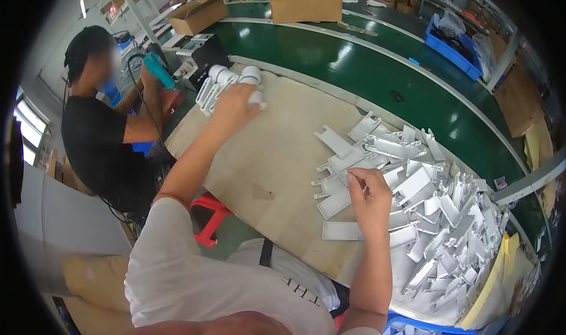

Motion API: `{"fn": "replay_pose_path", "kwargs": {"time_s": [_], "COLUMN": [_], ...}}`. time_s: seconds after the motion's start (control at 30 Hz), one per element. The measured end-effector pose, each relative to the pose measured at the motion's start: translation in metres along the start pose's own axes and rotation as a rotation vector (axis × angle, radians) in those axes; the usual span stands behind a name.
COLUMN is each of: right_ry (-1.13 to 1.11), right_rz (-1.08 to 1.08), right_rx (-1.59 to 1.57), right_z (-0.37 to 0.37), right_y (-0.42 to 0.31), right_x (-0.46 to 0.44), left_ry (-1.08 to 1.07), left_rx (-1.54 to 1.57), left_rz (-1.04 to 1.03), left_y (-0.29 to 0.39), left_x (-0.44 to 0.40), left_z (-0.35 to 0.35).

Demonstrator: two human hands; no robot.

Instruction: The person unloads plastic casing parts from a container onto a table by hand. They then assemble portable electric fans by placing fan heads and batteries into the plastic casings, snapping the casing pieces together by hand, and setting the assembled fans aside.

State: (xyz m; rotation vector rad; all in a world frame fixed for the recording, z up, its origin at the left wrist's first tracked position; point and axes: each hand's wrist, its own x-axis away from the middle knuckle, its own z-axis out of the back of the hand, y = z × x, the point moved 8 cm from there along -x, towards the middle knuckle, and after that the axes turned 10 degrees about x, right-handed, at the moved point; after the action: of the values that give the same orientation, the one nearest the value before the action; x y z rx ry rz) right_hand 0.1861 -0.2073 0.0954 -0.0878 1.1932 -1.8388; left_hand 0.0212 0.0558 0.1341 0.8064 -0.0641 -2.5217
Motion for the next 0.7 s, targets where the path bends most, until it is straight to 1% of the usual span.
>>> {"fn": "replay_pose_path", "kwargs": {"time_s": [0.03, 0.07, 0.1, 0.13, 0.17, 0.2, 0.23, 0.27, 0.3, 0.33, 0.37, 0.4, 0.43, 0.47, 0.5, 0.53, 0.57, 0.6, 0.63, 0.7], "right_ry": [0.017, -0.002, 0.059, 0.128, 0.16, 0.195, 0.209, 0.226, 0.234, 0.245, 0.254, 0.262, 0.265, 0.274, 0.278, 0.269, 0.254, 0.25, 0.25, 0.247], "right_rz": [0.046, 0.053, 0.126, 0.187, 0.305, 0.407, 0.381, 0.343, 0.271, 0.208, 0.149, 0.094, 0.039, -0.004, -0.032, -0.06, -0.085, -0.084, -0.076, -0.075], "right_rx": [0.04, 0.045, 0.069, 0.095, 0.122, 0.156, 0.096, 0.042, 0.076, 0.111, 0.147, 0.177, 0.203, 0.225, 0.238, 0.24, 0.232, 0.222, 0.213, 0.204], "right_z": [0.002, 0.002, 0.011, 0.023, 0.031, 0.041, 0.053, 0.061, 0.062, 0.067, 0.067, 0.068, 0.076, 0.078, 0.069, 0.067, 0.073, 0.07, 0.067, 0.062], "right_y": [-0.007, -0.016, -0.035, -0.054, -0.077, -0.099, -0.116, -0.123, -0.106, -0.096, -0.129, -0.102, -0.076, -0.068, -0.084, -0.102, -0.053, -0.05, -0.048, -0.045], "right_x": [-0.001, -0.002, -0.003, -0.001, -0.001, 0.003, 0.01, 0.018, 0.026, 0.035, 0.005, 0.028, 0.057, 0.065, 0.033, 0.004, 0.068, 0.066, 0.063, 0.062], "left_ry": [0.009, -0.069, -0.09, 0.067, 0.135, 0.228, 0.179, 0.275, 1.042, 1.01, 0.29, -0.5, -0.562, -0.608, -0.635, -0.653, -0.663, -0.653, -0.638, -0.623], "left_rx": [0.139, 0.405, 0.691, 0.759, 0.83, 0.867, 0.924, 1.026, 1.245, 1.319, 1.668, 1.747, 1.769, 1.782, 1.789, 1.788, 1.782, 1.771, 1.762, 1.75], "left_rz": [-0.101, -0.116, -0.184, -0.451, -0.542, -0.704, -0.807, -0.776, -0.873, -0.836, -0.188, 0.462, 0.487, 0.491, 0.495, 0.515, 0.542, 0.545, 0.54, 0.537], "left_y": [0.028, 0.06, 0.093, 0.132, 0.163, 0.192, 0.218, 0.234, 0.236, 0.244, 0.244, 0.256, 0.262, 0.275, 0.257, 0.255, 0.257, 0.238, 0.261, 0.249], "left_x": [-0.003, -0.003, -0.004, 0.0, 0.004, 0.012, 0.017, 0.025, 0.04, 0.046, 0.016, 0.031, 0.037, 0.074, 0.051, 0.039, 0.044, 0.031, 0.035, 0.034], "left_z": [0.001, 0.001, 0.005, 0.025, 0.044, 0.065, 0.083, 0.095, 0.104, 0.13, 0.129, 0.084, 0.074, 0.092, 0.079, 0.057, 0.055, 0.059, 0.044, 0.047]}}
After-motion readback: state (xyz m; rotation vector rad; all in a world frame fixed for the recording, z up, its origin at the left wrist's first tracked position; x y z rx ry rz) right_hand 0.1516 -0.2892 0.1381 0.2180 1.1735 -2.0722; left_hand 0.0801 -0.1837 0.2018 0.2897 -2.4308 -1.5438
